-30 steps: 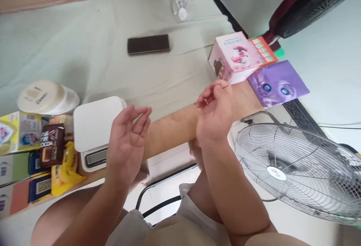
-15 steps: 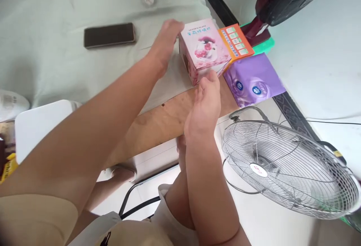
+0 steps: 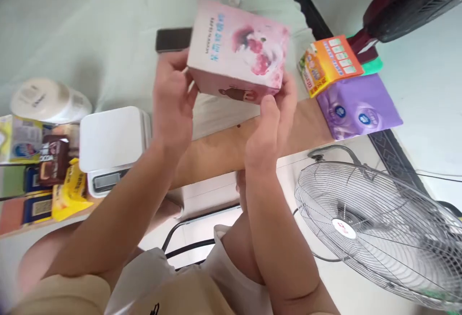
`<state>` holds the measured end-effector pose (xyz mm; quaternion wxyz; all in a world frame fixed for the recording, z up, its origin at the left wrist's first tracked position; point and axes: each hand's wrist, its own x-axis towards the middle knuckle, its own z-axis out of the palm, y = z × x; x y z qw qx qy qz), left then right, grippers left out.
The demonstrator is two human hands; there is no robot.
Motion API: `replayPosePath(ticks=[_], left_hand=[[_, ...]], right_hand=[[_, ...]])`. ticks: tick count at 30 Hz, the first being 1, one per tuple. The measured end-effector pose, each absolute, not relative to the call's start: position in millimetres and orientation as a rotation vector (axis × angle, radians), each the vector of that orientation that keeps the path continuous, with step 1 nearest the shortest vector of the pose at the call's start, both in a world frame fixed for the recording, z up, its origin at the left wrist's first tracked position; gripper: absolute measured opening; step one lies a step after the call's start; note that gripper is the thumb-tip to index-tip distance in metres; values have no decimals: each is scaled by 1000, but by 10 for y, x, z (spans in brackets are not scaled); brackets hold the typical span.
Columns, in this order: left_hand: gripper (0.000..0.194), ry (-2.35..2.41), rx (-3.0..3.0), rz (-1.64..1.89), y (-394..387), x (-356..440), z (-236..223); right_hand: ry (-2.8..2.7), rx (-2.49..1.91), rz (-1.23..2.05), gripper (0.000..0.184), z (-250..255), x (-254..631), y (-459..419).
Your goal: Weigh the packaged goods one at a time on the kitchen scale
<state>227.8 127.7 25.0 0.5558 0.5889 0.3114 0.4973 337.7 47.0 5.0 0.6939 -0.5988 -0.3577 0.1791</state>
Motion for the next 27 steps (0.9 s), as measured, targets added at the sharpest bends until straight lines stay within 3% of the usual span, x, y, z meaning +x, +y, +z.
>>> replayPosePath(ticks=[4, 6, 18, 27], left_hand=[[55, 847, 1331, 1278, 860, 1521, 430], [65, 970, 1223, 1289, 680, 1174, 515], [26, 1313, 1060, 1424, 617, -88, 481], [52, 1143, 1111, 1541, 514, -290, 182]], right_hand=[[-828, -1162, 618, 45, 102, 3062, 492], [-960, -1130, 718, 45, 111, 2879, 502], [-1245, -1027, 1043, 33, -24, 1973, 566], [-1197, -1100, 802, 31, -318, 1928, 692]])
